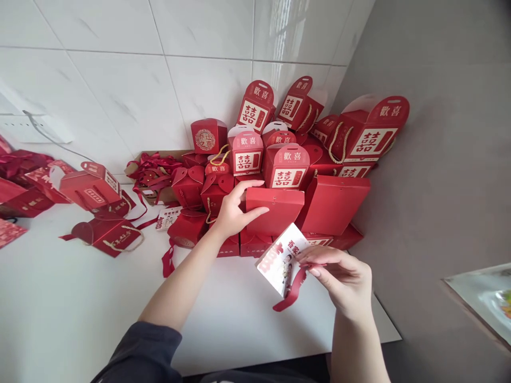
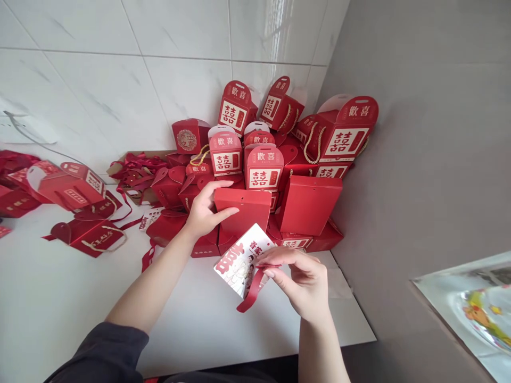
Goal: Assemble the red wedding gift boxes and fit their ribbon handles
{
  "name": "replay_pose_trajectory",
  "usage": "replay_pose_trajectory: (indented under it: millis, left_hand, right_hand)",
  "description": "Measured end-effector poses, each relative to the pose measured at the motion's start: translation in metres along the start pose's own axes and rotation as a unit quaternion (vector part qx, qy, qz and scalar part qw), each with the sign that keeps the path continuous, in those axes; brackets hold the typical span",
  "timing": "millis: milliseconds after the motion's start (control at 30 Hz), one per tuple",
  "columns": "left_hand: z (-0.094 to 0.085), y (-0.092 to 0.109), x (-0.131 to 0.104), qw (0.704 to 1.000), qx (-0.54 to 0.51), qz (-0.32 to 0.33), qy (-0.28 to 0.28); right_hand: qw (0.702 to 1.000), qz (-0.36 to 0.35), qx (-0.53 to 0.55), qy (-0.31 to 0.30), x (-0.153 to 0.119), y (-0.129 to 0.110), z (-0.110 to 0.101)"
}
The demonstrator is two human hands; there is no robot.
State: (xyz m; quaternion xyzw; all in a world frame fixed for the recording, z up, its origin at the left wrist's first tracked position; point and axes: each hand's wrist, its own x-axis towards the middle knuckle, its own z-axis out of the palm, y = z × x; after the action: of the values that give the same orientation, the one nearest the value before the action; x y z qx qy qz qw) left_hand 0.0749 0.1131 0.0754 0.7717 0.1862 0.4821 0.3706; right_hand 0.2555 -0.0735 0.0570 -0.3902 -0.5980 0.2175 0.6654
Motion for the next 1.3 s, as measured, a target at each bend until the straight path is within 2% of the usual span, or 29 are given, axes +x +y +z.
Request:
replay_pose_trajectory:
  millis: [100, 200, 333, 400, 500, 600, 767, 900, 967, 1100, 1133, 1200, 1300]
  left_hand:
    - [-0.004, 0.022, -0.021, 0.999, 0.001, 0.018, 0.047]
    - [-0.014, 0.041, -0.048, 0.996, 0.0, 0.011, 0.093]
    - [-0.027, 0.041, -0.086, 0.99, -0.032, -0.022, 0.138]
    - [-0.03, 0.033, -0.104, 0.99, -0.04, -0.044, 0.126]
    - [-0.032, 0.023, -0.128, 0.996, -0.021, -0.046, 0.071]
    - [-0.036, 0.02, -0.142, 0.998, 0.026, -0.036, 0.036]
    - [-0.046, 0.025, -0.144, 0.997, 0.037, 0.041, -0.063]
    - [-0.048, 0.031, -0.14, 0.995, -0.002, 0.049, -0.088]
    - [-0.048, 0.034, -0.139, 0.993, -0.026, 0.056, -0.105]
    - [-0.044, 0.039, -0.139, 0.991, -0.058, 0.064, -0.104]
    - [-0.044, 0.039, -0.139, 0.991, -0.057, 0.064, -0.1]
    - [-0.043, 0.039, -0.138, 0.991, -0.054, 0.066, -0.1]
    - [-0.042, 0.037, -0.139, 0.992, -0.038, 0.069, -0.098]
  right_hand:
    - [0.999, -0.029, -0.005, -0.04, -0.001, -0.005, -0.006]
    - [0.994, -0.022, 0.03, -0.103, -0.003, -0.012, -0.007]
    - [0.973, 0.037, 0.12, -0.193, -0.007, -0.017, -0.003]
    - [0.965, 0.066, 0.107, -0.232, -0.009, -0.016, 0.001]
    - [0.957, 0.092, 0.05, -0.269, -0.012, -0.009, 0.006]
    - [0.954, 0.08, 0.054, -0.284, -0.014, -0.003, 0.012]
    - [0.953, 0.016, 0.126, -0.276, -0.012, -0.001, 0.02]
    - [0.95, 0.005, 0.171, -0.26, -0.009, 0.006, 0.019]
    - [0.954, 0.018, 0.197, -0.224, -0.008, 0.016, 0.018]
    - [0.951, 0.1, 0.283, -0.074, -0.007, 0.044, 0.027]
    - [0.948, 0.116, 0.292, -0.054, -0.006, 0.05, 0.032]
    - [0.942, 0.138, 0.303, -0.04, -0.005, 0.059, 0.043]
    - [0.934, 0.165, 0.313, -0.053, -0.006, 0.066, 0.057]
